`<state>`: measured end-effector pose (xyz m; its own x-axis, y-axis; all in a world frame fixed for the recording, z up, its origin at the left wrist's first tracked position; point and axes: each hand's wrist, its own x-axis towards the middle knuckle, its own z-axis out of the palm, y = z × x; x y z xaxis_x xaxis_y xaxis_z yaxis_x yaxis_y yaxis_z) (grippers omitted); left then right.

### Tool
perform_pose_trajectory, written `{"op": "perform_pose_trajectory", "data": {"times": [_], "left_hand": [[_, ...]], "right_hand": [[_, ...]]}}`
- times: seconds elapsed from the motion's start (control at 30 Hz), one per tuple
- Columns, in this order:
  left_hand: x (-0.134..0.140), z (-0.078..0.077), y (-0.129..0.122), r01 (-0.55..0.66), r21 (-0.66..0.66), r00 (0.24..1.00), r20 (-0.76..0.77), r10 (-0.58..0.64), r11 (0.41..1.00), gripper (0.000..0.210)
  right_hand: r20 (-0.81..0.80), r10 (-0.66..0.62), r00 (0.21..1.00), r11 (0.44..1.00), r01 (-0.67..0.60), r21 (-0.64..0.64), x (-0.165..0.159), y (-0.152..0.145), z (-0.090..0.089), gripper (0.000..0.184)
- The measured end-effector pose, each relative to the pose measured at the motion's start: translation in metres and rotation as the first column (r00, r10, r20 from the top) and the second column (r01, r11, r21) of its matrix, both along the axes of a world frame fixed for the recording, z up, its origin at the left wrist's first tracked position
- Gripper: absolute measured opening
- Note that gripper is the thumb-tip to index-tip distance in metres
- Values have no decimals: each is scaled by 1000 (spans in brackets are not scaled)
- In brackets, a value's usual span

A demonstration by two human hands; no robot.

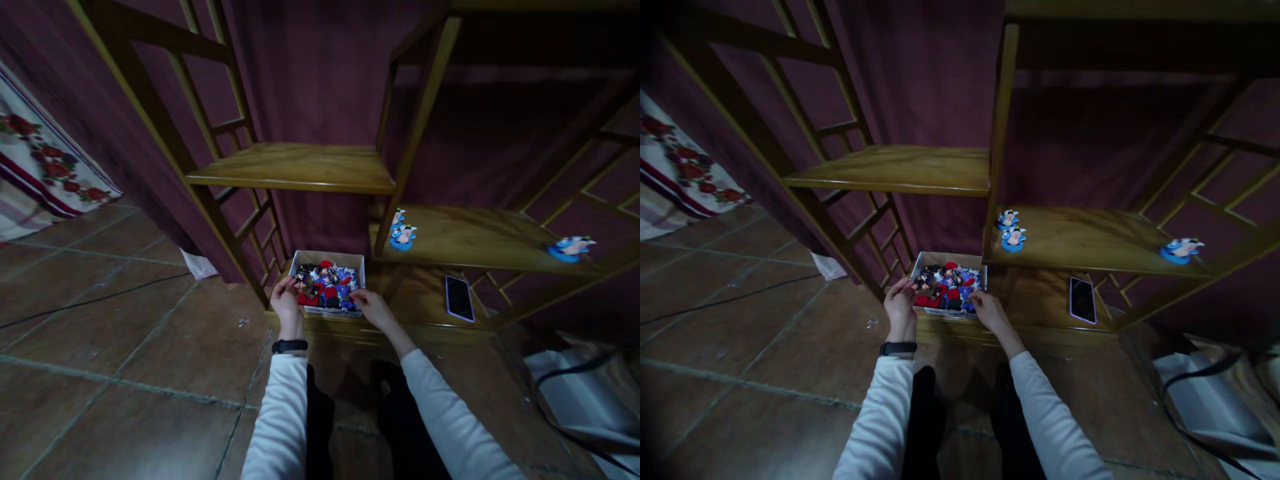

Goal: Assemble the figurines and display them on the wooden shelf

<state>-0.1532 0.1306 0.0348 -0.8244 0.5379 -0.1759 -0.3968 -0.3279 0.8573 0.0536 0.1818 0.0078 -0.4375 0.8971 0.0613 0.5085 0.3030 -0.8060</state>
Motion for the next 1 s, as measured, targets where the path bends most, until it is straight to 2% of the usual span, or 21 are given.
{"op": "perform_pose_trajectory", "data": {"times": [0.1,0.23,0.33,0.43,0.53,0.67,0.8,1.0], "left_hand": [[-13,2,18,-2,22,998,69,0,1000,18],[-28,7,28,42,26,979,200,-46,999,19],[-38,11,29,68,58,978,191,-78,996,19],[-44,13,30,79,67,979,183,-90,995,20],[-47,15,32,101,66,970,216,-113,993,19],[-51,21,33,96,97,963,244,-117,991,20],[-52,23,33,95,105,955,270,-120,990,20],[-48,23,32,105,101,952,279,-129,989,20]], "right_hand": [[207,12,978,997,-27,68,-25,20,-9,26],[381,122,917,967,-197,163,-54,36,-15,30],[483,190,855,929,-315,192,-74,39,-20,31],[566,188,802,905,-365,217,-90,37,-25,30],[596,178,783,897,-378,230,-99,39,-30,34],[566,146,811,908,-338,249,-100,46,-30,41],[551,111,827,919,-297,260,-98,49,-29,31],[569,53,821,876,-312,369,-106,41,-42,24]]}}
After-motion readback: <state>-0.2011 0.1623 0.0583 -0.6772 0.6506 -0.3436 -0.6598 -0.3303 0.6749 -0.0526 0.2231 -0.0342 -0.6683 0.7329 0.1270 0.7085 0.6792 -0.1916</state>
